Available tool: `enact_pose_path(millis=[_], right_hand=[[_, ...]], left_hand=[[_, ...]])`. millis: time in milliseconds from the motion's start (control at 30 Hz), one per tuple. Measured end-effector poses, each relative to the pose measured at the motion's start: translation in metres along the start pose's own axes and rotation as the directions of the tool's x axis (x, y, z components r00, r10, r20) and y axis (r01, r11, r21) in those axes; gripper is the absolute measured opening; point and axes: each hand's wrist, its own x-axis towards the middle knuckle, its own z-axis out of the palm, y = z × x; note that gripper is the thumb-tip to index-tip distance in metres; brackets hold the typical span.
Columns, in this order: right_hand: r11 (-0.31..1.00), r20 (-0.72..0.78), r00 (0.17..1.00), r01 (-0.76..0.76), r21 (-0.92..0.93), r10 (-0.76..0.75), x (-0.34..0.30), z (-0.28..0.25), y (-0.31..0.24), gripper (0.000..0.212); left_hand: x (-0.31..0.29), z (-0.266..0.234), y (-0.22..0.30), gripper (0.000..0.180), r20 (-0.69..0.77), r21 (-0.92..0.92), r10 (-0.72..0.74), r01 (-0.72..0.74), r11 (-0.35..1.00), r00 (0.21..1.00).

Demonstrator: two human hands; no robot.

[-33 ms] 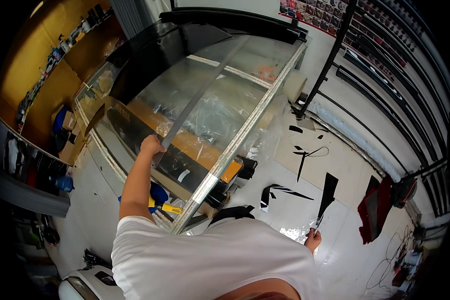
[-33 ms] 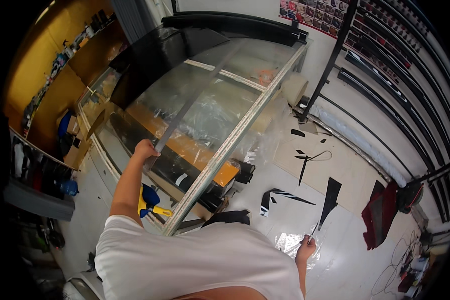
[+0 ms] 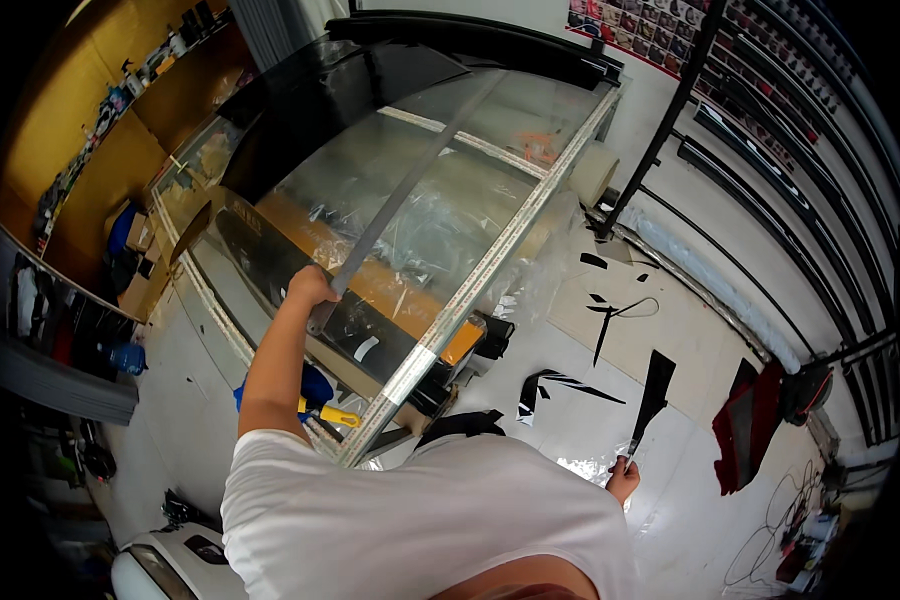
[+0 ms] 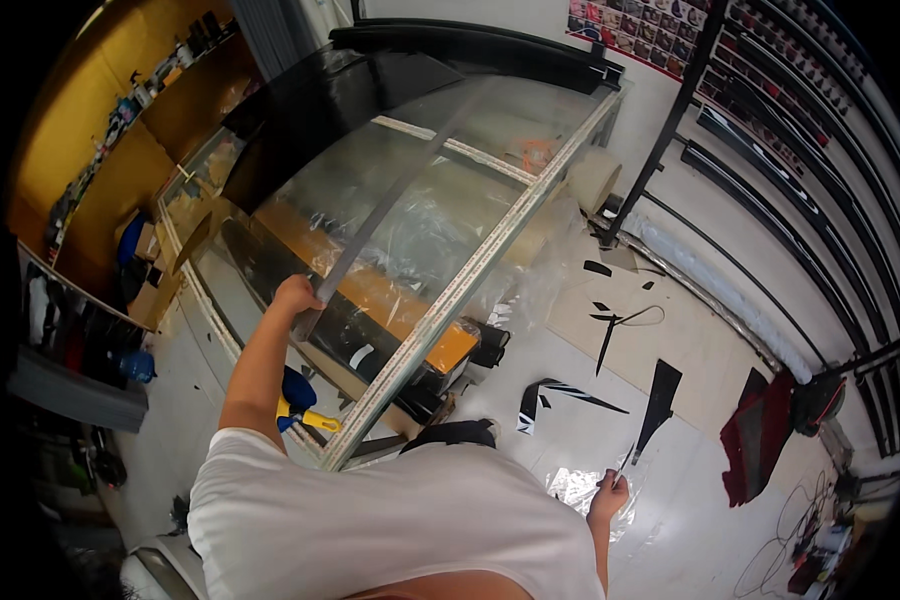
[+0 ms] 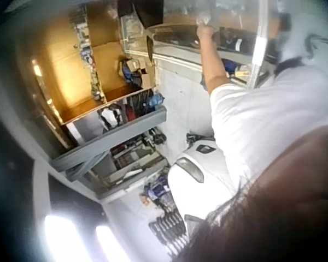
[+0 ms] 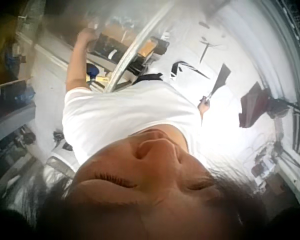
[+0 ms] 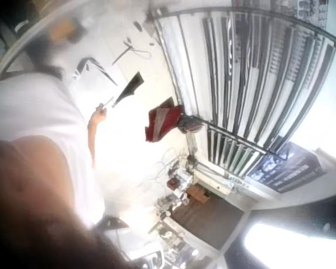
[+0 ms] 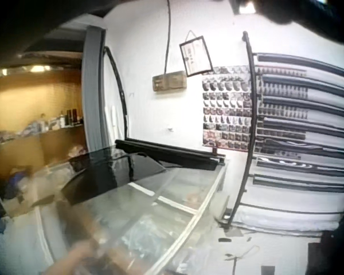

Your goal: The person applies a black tint film to a car windshield, smoothing it with hands and a squeegee, then trims the edges with a knife. They later measure and cut a separate tint piece on a workbench using a ruler and knife.

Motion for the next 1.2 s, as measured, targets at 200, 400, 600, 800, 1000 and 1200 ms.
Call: enact_pose_path(millis=[200,400,600,800,1000,1200], right_hand=[[0.992,0.214,0.976,-0.005,-0.122,0.031,0.061,0.053,-0.042,0.015],[0.998,0.509,0.861,0.031,-0.046,-0.003,0.126,0.128,-0.070,0.020],[0.968,0.926,0.292,-0.150,-0.203,0.239,0.135,0.230,-0.161,0.025],[0.979,0.996,-0.075,-0.198,-0.051,0.037,0.116,0.294,-0.202,0.033],[0.964,0.998,0.013,-0.259,0.057,-0.056,0.128,0.321,-0.214,0.027],[0.950,0.928,0.370,-0.270,0.155,-0.046,0.219,0.320,-0.246,0.012]], left_hand=[[-0.037,0.001,0.088,0.057,0.166,0.189,-0.005,-0.027,0.982,0.986],[-0.102,0.035,0.151,0.040,0.188,0.011,0.066,-0.070,0.998,0.980],[-0.153,0.075,0.231,0.060,0.035,-0.151,0.060,-0.054,0.987,0.998],[-0.169,0.102,0.292,0.074,-0.283,-0.164,-0.098,0.052,0.985,0.954],[-0.183,0.122,0.324,0.073,-0.219,-0.520,-0.138,0.004,0.854,0.966],[-0.173,0.126,0.419,0.077,-0.052,-0.785,-0.006,-0.037,0.619,0.999]])
